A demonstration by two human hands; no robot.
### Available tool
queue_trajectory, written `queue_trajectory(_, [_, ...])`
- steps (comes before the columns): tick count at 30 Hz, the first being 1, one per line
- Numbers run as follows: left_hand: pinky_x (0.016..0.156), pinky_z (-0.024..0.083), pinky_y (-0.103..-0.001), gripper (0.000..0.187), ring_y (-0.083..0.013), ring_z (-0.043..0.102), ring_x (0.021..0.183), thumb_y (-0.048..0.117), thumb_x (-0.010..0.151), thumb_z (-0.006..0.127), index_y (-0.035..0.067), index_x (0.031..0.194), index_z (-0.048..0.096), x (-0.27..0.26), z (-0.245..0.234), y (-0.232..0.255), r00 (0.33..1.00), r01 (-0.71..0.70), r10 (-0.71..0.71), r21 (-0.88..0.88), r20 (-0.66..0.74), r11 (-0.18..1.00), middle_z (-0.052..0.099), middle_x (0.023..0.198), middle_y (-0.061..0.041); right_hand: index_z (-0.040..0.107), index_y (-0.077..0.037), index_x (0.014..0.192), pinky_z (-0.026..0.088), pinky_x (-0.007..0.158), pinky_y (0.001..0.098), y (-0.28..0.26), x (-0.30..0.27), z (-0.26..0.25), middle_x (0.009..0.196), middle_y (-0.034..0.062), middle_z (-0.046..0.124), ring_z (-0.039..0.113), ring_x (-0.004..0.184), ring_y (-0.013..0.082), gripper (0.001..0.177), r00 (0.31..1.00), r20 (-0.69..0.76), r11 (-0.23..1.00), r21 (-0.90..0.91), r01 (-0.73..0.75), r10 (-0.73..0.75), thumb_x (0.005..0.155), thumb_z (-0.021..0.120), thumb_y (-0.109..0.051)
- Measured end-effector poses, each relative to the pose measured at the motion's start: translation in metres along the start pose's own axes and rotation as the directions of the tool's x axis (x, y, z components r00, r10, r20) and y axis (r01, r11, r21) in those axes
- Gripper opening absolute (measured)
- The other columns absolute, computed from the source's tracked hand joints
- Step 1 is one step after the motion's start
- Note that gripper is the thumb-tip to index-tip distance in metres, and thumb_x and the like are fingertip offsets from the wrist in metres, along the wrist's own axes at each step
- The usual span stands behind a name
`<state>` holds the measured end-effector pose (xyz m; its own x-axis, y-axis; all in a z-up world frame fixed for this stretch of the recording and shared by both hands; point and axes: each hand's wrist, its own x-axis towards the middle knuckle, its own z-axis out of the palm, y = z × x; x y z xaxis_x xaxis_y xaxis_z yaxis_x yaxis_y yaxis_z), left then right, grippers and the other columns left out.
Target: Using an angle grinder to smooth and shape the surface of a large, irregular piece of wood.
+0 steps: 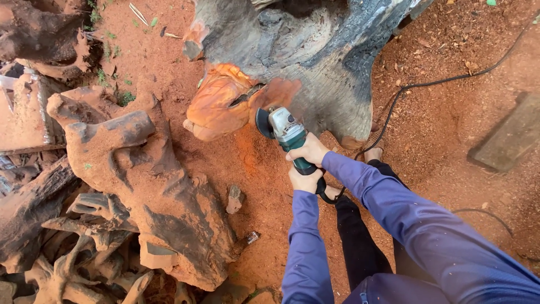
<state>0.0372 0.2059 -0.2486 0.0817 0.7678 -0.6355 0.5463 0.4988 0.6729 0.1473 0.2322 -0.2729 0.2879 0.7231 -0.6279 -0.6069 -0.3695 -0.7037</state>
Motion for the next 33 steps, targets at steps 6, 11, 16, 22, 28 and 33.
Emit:
queue_trajectory(6, [0.069,0.054,-0.041,0.051,-0.0239,0.073,0.086,0.010,0.046,0.089,0.011,0.092,0.069,0.014,-0.010,-0.046,0.999,-0.007,0.008,0.020,-0.042,1.000,0.074,0.084,-0.013,0.074,-0.002,0.085,0.054,0.074,0.0344,0.021,0.005,0.016,0.078,0.0106,0.071,0.071,0.081,0.0235,0.048,0.997,0.021,0.995,-0.067,-0.068,0.070,0.045,0.099,-0.012])
queue_trajectory(11, [0.068,0.054,-0.039,0.050,-0.0235,0.073,0.084,0.011,0.045,0.090,0.014,0.092,0.070,0.022,-0.008,-0.086,0.998,-0.001,0.000,-0.015,-0.069,1.000,0.074,0.083,-0.011,0.074,-0.002,0.084,0.055,0.073,0.0352,0.003,-0.009,0.022,0.078,0.0106,0.072,0.071,0.081,0.0247,0.045,0.992,0.059,0.984,-0.145,-0.106,0.116,0.047,0.097,-0.014])
queue_trajectory(16, [0.072,0.055,-0.039,0.049,-0.0235,0.071,0.086,0.009,0.047,0.087,0.009,0.093,0.071,0.029,-0.005,-0.036,0.996,-0.083,0.082,0.001,0.033,0.997,0.073,0.083,-0.014,0.073,-0.001,0.084,0.054,0.073,0.0368,-0.057,-0.018,0.014,0.077,0.0121,0.071,0.071,0.081,0.0245,0.047,0.993,-0.015,0.974,-0.191,-0.122,0.121,0.050,0.098,-0.022])
queue_trajectory(22, [0.076,0.053,-0.045,0.058,-0.0308,0.072,0.092,0.011,0.047,0.087,0.006,0.101,0.066,0.019,-0.006,0.047,0.988,-0.068,0.066,0.012,0.136,0.998,0.073,0.089,-0.016,0.070,-0.002,0.089,0.054,0.076,0.0390,-0.060,-0.003,0.012,0.082,0.0113,0.070,0.069,0.085,0.0230,0.047,0.995,-0.085,0.997,-0.066,0.043,-0.049,0.055,0.098,-0.017])
queue_trajectory(28, [0.076,0.056,-0.041,0.050,-0.0284,0.074,0.091,0.007,0.048,0.082,0.006,0.096,0.068,0.008,-0.013,-0.014,0.999,0.022,-0.025,0.097,0.032,0.995,0.074,0.086,-0.015,0.072,-0.001,0.089,0.055,0.075,0.0394,0.003,0.000,0.020,0.083,0.0116,0.070,0.068,0.086,0.0221,0.048,0.997,0.000,0.997,0.025,0.076,-0.076,0.049,0.098,-0.007])
queue_trajectory(33, [0.071,0.056,-0.035,0.050,-0.0220,0.074,0.085,0.011,0.044,0.087,0.014,0.092,0.071,-0.010,-0.021,-0.049,0.989,0.124,-0.120,0.036,-0.089,0.992,0.074,0.082,-0.011,0.072,0.000,0.090,0.055,0.080,0.0375,0.052,-0.007,0.022,0.084,0.0127,0.071,0.071,0.087,0.0264,0.051,0.988,0.083,0.990,-0.067,-0.128,0.133,0.048,0.099,-0.010])
